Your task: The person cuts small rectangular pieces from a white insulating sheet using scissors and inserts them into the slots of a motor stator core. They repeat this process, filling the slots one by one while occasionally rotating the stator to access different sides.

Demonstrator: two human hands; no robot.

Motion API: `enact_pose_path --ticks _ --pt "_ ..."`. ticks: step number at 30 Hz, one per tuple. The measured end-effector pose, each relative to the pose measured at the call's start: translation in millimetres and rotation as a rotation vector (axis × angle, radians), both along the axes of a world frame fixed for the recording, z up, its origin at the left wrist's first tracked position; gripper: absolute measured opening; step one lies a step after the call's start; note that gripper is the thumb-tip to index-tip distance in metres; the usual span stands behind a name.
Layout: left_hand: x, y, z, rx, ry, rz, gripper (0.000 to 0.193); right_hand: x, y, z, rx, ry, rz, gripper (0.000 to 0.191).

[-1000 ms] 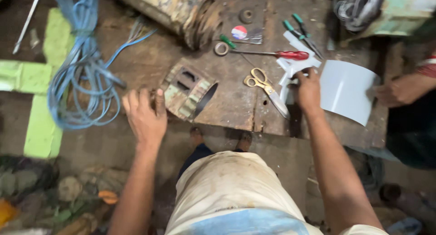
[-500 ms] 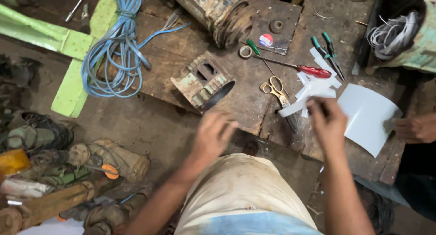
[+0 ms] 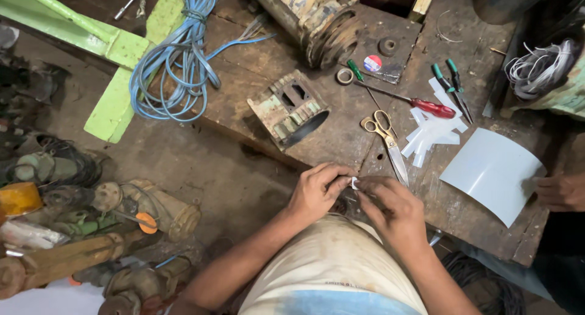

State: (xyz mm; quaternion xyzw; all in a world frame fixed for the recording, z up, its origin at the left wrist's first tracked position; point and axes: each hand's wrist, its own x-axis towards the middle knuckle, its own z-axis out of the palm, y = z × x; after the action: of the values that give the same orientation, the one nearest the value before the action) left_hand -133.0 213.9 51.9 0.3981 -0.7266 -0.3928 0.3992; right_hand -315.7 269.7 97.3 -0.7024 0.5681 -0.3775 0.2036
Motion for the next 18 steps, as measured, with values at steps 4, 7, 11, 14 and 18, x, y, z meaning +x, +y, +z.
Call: enact_pose_path --ticks 4,7,11,14,18 --pt "0.4 -3.7 5.8 -0.048 0.024 0.005 0.013 8.2 -2.2 5.2 -0.012 -0.006 -0.052 0.02" --pt "4.3 -7.9 10.0 -0.059 0.045 -0.003 0.012 15.0 -5.2 8.8 -0.039 0.021 -0.077 0.02" --pt "13.2 -16.1 17.3 -0.06 0.063 -0.014 0.014 28.8 -11.9 14.4 -0.071 0.032 -0.139 0.019" --pt "25.4 -22.5 21.3 -0.064 0.075 -0.012 0.014 42.6 -18.0 17.5 -0.037 0.044 -0.165 0.018" --pt "42.9 -28.1 20.9 0.024 0.073 -0.029 0.013 58.7 -22.4 17.0 -0.037 0.077 -0.166 0.015"
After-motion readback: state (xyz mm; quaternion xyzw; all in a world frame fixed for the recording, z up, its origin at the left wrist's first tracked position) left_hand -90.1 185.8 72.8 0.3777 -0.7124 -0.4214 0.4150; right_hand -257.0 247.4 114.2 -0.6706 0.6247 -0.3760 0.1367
